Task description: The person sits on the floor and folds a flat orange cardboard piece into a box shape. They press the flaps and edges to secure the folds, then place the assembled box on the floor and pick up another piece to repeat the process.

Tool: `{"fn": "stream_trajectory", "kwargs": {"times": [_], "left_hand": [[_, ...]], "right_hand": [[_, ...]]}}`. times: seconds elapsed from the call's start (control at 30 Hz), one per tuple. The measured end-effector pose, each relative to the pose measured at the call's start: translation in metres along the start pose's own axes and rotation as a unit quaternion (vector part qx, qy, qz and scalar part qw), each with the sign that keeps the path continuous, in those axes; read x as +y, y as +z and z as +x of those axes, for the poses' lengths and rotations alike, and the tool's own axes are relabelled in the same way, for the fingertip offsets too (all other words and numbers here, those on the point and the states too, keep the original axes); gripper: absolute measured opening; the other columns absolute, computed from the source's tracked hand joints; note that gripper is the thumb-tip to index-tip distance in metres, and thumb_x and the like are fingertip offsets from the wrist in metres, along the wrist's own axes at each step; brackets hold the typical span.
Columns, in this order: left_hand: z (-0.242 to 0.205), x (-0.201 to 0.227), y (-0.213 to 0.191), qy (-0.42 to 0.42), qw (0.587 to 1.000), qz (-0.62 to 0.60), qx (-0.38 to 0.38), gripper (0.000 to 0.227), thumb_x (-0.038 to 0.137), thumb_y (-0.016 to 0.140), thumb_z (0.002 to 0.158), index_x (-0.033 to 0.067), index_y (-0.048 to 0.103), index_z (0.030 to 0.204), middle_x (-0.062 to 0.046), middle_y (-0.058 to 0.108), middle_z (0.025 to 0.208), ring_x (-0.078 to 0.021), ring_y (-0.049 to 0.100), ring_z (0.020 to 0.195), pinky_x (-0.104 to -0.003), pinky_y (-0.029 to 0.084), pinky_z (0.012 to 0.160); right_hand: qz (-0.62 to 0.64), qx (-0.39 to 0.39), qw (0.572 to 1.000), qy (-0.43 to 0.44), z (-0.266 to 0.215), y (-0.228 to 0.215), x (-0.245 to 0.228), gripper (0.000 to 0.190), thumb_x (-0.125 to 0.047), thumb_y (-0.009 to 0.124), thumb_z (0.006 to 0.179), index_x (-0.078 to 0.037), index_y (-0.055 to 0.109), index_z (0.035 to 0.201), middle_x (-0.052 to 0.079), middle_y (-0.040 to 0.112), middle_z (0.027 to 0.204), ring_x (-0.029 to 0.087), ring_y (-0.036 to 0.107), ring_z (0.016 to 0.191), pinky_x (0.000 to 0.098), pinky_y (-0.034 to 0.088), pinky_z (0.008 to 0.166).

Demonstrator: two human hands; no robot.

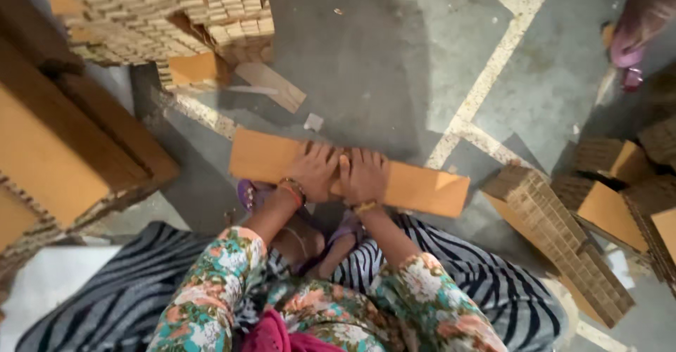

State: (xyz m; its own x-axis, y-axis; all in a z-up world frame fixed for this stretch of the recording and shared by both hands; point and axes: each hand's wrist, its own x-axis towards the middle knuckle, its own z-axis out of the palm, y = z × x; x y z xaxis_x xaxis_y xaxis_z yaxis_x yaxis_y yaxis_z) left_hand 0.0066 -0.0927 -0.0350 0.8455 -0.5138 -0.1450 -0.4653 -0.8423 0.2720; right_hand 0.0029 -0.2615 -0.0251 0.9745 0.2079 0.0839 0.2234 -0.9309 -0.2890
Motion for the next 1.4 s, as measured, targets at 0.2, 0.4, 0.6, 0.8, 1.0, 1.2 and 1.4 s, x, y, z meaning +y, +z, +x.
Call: {"fn": "stream_trajectory", "kwargs": {"times": [0.2,0.4,0.6,0.8,1.0,1.2,1.4], "left_hand": [[-0.012,0.016,-0.016,-0.011,0.999,-0.051,-0.011,0.113,0.071,0.076,0.067,0.0036,0.039,0.150,-0.020,0.049,0.145,-0.0366,0.041,0.139,-0.061,0.021,0.118],[-0.061,-0.051,-0.056,0.001,0.999,-0.044,-0.028,0.117,0.070,0.075,0.068,0.0107,0.027,0.157,-0.018,0.038,0.156,-0.0399,0.034,0.143,-0.062,0.019,0.117],[-0.070,-0.092,-0.063,-0.006,0.994,0.025,-0.105,0.122,0.076,0.075,0.065,0.0078,0.026,0.154,-0.015,0.041,0.149,-0.0352,0.037,0.139,-0.054,0.022,0.118],[-0.067,-0.109,-0.050,0.060,0.995,-0.052,0.062,0.112,0.070,0.079,0.055,0.0048,0.047,0.141,-0.016,0.055,0.138,-0.0376,0.051,0.126,-0.057,0.032,0.109],[-0.067,-0.114,-0.047,0.047,0.993,-0.073,0.077,0.112,0.067,0.081,0.052,0.0054,0.050,0.140,-0.016,0.056,0.136,-0.0374,0.051,0.126,-0.058,0.032,0.108],[-0.074,-0.105,-0.049,0.049,0.998,-0.012,0.035,0.114,0.072,0.077,0.060,0.0047,0.043,0.146,-0.016,0.053,0.142,-0.0348,0.047,0.132,-0.055,0.028,0.114],[-0.087,-0.090,-0.053,0.016,1.000,0.017,-0.014,0.115,0.072,0.076,0.062,0.0073,0.038,0.149,-0.015,0.045,0.149,-0.0337,0.038,0.139,-0.057,0.021,0.117]], "right_hand": [[0.021,-0.053,0.997,-0.056,-0.013,-0.013,0.005,0.055,-0.047,0.052,0.098,-0.005,0.059,0.133,0.016,0.063,0.132,0.035,0.055,0.122,0.0530,0.036,0.107],[-0.034,-0.185,0.967,-0.169,-0.033,-0.088,0.105,0.109,-0.060,0.077,0.071,-0.002,0.034,0.153,0.022,0.043,0.152,0.040,0.037,0.139,0.0516,0.022,0.117],[0.005,-0.182,0.963,-0.200,-0.045,-0.109,0.159,0.111,-0.062,0.081,0.066,-0.004,0.038,0.150,0.021,0.047,0.147,0.039,0.043,0.134,0.0510,0.029,0.113],[0.038,-0.134,0.961,-0.241,-0.033,-0.090,0.178,0.108,-0.063,0.082,0.065,-0.002,0.046,0.147,0.018,0.053,0.139,0.036,0.051,0.126,0.0502,0.037,0.107],[0.012,-0.131,0.959,-0.253,-0.028,-0.087,0.180,0.113,-0.068,0.082,0.062,0.001,0.047,0.145,0.018,0.055,0.134,0.037,0.053,0.118,0.0512,0.039,0.102],[0.025,-0.136,0.964,-0.225,-0.042,-0.095,0.170,0.108,-0.060,0.082,0.062,-0.003,0.046,0.147,0.016,0.055,0.138,0.035,0.053,0.126,0.0479,0.039,0.106],[-0.045,-0.180,0.969,-0.161,-0.055,-0.103,0.149,0.113,-0.061,0.083,0.060,-0.011,0.037,0.151,0.013,0.047,0.147,0.034,0.040,0.137,0.0529,0.028,0.114]]}}
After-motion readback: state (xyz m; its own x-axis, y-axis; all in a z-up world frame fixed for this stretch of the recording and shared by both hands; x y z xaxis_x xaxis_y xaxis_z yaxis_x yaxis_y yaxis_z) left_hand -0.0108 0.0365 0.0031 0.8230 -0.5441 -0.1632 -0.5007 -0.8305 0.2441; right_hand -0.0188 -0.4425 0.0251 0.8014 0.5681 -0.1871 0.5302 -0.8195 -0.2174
